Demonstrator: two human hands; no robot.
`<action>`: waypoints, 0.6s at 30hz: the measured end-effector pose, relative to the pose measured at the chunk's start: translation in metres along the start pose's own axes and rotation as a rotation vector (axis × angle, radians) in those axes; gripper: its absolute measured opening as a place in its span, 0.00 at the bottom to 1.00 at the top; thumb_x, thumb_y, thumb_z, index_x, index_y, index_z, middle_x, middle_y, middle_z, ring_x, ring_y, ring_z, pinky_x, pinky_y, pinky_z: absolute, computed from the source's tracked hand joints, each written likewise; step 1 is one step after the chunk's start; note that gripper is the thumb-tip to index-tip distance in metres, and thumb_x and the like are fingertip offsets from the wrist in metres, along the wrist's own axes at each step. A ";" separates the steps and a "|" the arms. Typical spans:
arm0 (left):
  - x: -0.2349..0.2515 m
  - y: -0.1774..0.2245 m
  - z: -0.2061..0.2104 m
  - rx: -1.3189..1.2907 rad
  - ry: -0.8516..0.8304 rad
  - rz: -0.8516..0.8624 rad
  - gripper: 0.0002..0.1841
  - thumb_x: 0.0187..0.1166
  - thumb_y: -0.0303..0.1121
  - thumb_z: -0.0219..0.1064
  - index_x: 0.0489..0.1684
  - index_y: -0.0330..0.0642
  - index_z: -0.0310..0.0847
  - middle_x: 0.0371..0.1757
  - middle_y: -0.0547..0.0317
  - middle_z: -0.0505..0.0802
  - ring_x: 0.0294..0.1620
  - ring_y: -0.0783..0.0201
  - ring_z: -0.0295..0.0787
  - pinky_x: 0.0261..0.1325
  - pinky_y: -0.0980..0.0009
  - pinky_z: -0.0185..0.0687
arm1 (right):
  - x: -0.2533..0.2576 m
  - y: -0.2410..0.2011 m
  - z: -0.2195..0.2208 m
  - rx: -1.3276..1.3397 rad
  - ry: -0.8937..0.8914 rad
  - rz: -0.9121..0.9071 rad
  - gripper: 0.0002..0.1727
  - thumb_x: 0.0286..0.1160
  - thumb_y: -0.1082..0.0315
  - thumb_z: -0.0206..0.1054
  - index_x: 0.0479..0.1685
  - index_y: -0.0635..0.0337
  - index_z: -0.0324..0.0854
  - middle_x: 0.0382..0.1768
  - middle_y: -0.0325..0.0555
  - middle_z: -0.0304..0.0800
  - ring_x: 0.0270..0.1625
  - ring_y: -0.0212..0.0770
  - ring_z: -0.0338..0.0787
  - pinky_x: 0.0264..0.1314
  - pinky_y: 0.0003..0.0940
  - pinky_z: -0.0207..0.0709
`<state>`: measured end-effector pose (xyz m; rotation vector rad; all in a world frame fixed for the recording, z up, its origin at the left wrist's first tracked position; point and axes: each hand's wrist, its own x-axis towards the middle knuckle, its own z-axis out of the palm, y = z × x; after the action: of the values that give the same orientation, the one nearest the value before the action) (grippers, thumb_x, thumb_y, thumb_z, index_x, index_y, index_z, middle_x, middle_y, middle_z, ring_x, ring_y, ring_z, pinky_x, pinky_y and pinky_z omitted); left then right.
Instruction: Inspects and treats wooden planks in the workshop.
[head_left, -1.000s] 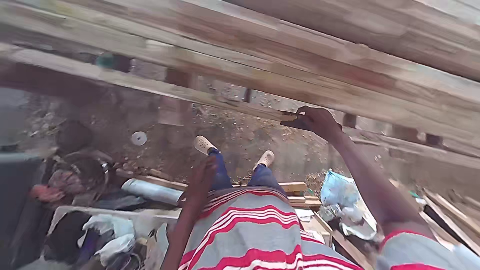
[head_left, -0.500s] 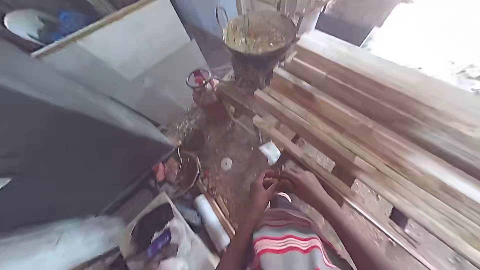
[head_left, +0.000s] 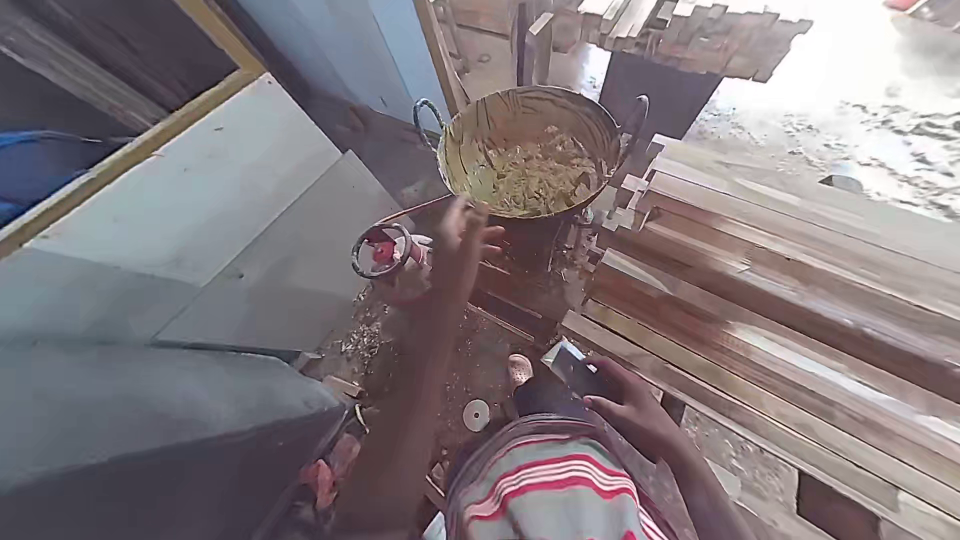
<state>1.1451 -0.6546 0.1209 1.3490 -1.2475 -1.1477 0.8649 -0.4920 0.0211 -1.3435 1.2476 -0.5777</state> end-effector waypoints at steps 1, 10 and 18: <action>0.013 -0.004 -0.014 0.053 0.076 0.047 0.27 0.94 0.48 0.49 0.86 0.44 0.62 0.69 0.50 0.88 0.47 0.60 0.95 0.47 0.61 0.93 | 0.014 -0.013 0.002 0.050 0.010 -0.014 0.37 0.68 0.57 0.78 0.80 0.58 0.73 0.56 0.43 0.92 0.51 0.29 0.92 0.58 0.30 0.87; -0.009 -0.181 -0.111 0.342 0.092 -0.232 0.18 0.90 0.32 0.54 0.62 0.23 0.80 0.49 0.38 0.90 0.40 0.60 0.87 0.46 0.61 0.86 | 0.151 -0.136 -0.038 -0.727 0.510 -0.209 0.37 0.62 0.65 0.81 0.77 0.56 0.76 0.56 0.54 0.89 0.47 0.51 0.93 0.45 0.54 0.88; 0.023 -0.293 -0.199 0.363 -0.235 -0.501 0.20 0.91 0.36 0.54 0.69 0.30 0.80 0.62 0.29 0.89 0.62 0.36 0.87 0.68 0.36 0.77 | 0.249 -0.213 -0.089 -0.997 0.459 0.158 0.21 0.83 0.78 0.58 0.75 0.63 0.71 0.64 0.65 0.83 0.60 0.64 0.88 0.60 0.63 0.82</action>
<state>1.3787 -0.6573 -0.1465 1.9171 -1.3720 -1.5064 0.9337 -0.7965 0.1547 -1.9447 2.1554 -0.1153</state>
